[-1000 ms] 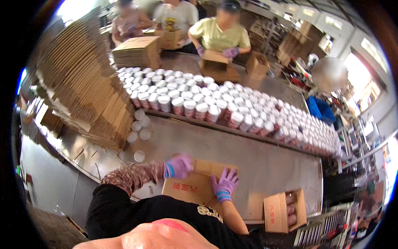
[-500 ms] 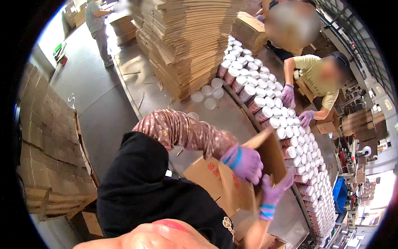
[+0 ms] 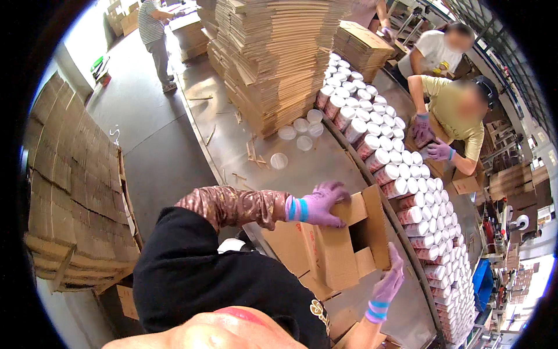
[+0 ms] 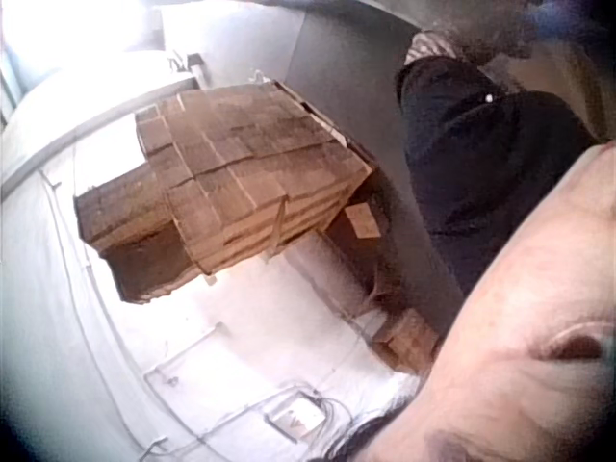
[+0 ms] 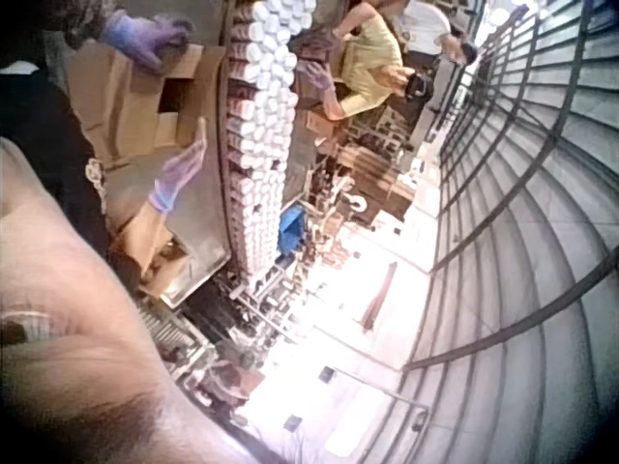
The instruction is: The person packs cylindrical cans into cardboard boxes on a conveyor belt. They pick cans from the belt, place them into boxes, and then fold and close the boxes before moving them aside.
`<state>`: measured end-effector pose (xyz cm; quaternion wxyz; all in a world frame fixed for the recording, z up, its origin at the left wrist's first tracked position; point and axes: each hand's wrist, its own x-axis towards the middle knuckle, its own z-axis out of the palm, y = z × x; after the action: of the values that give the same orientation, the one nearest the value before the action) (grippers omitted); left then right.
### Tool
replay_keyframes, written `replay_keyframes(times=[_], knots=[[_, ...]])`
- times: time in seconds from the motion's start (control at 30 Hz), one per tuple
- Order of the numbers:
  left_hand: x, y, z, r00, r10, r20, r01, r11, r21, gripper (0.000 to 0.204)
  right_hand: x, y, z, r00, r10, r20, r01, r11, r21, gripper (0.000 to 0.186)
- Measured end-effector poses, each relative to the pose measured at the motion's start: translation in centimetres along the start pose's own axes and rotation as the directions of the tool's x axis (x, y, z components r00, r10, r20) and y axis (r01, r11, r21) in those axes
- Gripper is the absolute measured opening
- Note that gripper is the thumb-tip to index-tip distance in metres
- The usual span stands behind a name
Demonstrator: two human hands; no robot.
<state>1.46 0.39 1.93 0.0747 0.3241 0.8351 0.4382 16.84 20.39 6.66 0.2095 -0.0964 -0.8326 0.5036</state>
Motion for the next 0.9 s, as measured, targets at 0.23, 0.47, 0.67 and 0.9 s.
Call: replay_keyframes(times=[0.23, 0.47, 0.67, 0.9], knots=[[-0.3, 0.6, -0.4, 0.968, 0.050, 0.248, 0.002, 0.979, -0.205, 0.064, -3.2, 2.9, 1.5, 0.954, -0.297, -0.033, 0.245, 0.840, -0.484, 0.053], [2.7, -0.8, -3.2, 0.958, 0.111, 0.264, 0.082, 0.778, -0.623, 0.040, -7.8, 2.8, 0.9, 0.990, 0.125, 0.070, -0.125, 0.992, -0.005, 0.074], [14.5, -4.1, 3.3, 0.425, -0.017, 0.905, 0.549, 0.800, -0.243, 0.049, -13.2, 8.3, 6.7, 0.840, 0.500, 0.211, -0.504, 0.863, -0.043, 0.052], [6.4, -1.8, 4.8, 0.244, 0.428, 0.870, -0.443, 0.847, -0.293, 0.053, -4.7, 10.5, -1.2, 0.892, -0.020, 0.451, 0.289, 0.793, -0.536, 0.057]])
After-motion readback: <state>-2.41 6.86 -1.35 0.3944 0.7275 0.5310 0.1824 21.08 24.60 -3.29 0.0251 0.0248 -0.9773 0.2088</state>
